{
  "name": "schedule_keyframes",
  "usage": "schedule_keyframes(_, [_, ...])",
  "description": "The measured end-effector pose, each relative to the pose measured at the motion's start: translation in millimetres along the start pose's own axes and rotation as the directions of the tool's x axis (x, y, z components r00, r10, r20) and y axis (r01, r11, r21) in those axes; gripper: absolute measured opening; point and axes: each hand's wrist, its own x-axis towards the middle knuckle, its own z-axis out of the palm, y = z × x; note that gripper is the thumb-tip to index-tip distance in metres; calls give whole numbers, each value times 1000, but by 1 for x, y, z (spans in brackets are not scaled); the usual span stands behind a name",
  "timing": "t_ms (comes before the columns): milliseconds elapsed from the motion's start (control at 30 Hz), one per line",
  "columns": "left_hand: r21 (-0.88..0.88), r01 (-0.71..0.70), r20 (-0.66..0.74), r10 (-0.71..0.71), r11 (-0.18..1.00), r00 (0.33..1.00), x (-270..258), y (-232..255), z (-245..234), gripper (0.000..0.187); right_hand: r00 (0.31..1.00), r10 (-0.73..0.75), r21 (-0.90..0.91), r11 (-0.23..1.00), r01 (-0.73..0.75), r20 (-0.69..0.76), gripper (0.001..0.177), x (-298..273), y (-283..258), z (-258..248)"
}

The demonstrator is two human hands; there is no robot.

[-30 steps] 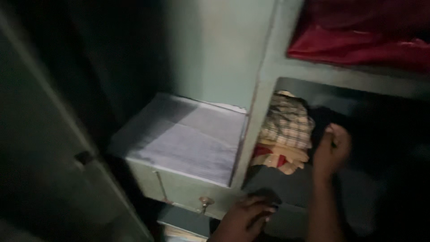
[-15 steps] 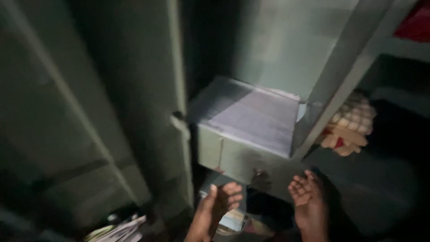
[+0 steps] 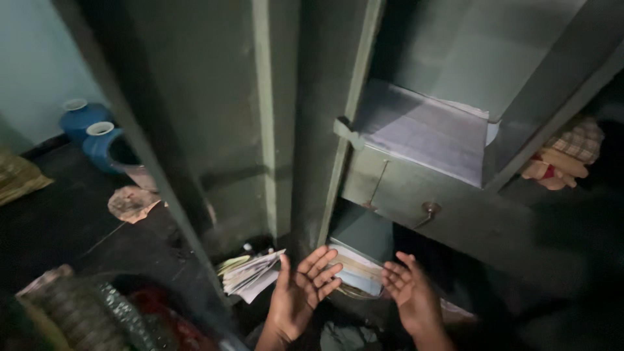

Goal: The person repeatedly picks folded garments from a pile on the floor, carries them to a metal cabinet, and places them on a shelf. The garments include shirts and pants of various colors. The person handles each item one at a time and stacks them inside the cabinet.

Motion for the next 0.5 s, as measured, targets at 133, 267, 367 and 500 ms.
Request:
schedule_keyframes(133, [-20, -54, -36, 53, 998, 998, -32, 2, -13, 96, 991, 85, -53, 995, -80, 105, 52, -21, 21, 16])
schedule_keyframes(267, [-10, -134, -72, 133, 991, 988, -67, 4, -25, 95, 962, 164, -80, 986, -150, 220, 55, -42, 40, 26])
schedule_keyframes(367, [-4, -212, -139, 209, 977, 968, -104, -3, -30, 95, 927, 178, -99, 983, -154, 329, 55, -62, 56, 29])
schedule_keyframes(500, [13, -298, -261, 291, 955, 920, -152, -12, -39, 97, 898, 295, -176, 952, -249, 325, 62, -87, 78, 26])
